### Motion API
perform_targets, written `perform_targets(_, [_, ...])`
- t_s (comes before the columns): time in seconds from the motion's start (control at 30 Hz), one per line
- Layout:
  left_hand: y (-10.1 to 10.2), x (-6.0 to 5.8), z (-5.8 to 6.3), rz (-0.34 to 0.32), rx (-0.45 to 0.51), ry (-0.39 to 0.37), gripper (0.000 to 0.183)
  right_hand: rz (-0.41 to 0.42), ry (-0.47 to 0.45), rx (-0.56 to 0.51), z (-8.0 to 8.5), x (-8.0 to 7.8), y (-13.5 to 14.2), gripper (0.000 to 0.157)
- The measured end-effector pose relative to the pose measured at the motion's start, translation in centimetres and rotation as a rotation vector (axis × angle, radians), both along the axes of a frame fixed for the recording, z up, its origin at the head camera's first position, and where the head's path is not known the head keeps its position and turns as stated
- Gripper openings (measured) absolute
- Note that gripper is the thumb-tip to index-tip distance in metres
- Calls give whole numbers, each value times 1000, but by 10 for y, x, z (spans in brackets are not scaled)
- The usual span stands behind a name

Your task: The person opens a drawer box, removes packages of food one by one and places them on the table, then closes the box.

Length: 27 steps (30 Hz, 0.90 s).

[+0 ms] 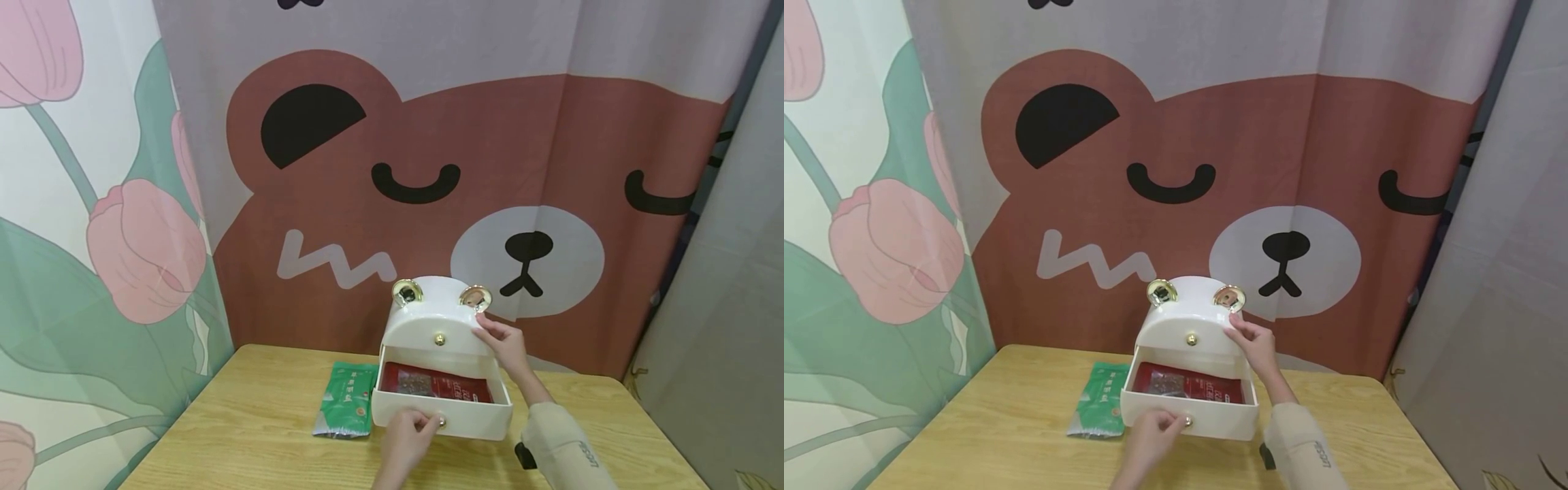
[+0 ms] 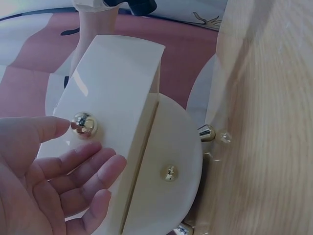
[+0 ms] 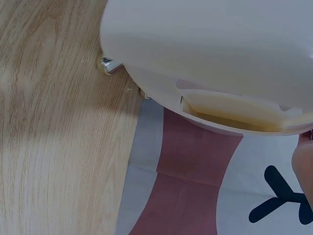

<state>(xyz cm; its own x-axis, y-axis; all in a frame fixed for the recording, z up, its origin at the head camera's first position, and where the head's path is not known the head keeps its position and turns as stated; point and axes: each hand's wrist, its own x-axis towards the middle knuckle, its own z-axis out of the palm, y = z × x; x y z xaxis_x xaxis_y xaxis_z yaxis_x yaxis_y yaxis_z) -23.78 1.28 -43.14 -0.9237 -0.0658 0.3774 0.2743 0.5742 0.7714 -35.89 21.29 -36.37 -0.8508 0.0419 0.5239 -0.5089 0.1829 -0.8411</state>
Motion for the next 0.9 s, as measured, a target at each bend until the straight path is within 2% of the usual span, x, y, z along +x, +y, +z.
perform_targets(0.2, [-4, 1, 5, -19, -23, -34, 24, -25, 13, 7, -11, -11, 3, 34])
perform_targets(0.3, [-6, 2, 6, -23, -44, -43, 23, -31, 26, 13, -12, -12, 3, 34])
perform_targets(0.47, [-9, 2, 8, -45, -66, -14, 22, -35, 30, 17, -12, -12, 4, 34])
perform_targets(0.63, [-12, 4, 16, -71, -58, 7, 24, -26, 27, 25, -12, -12, 5, 35])
perform_targets(0.9, [-16, 8, 28, -99, -46, -5, 24, -2, 39, 3, -9, -10, 4, 33])
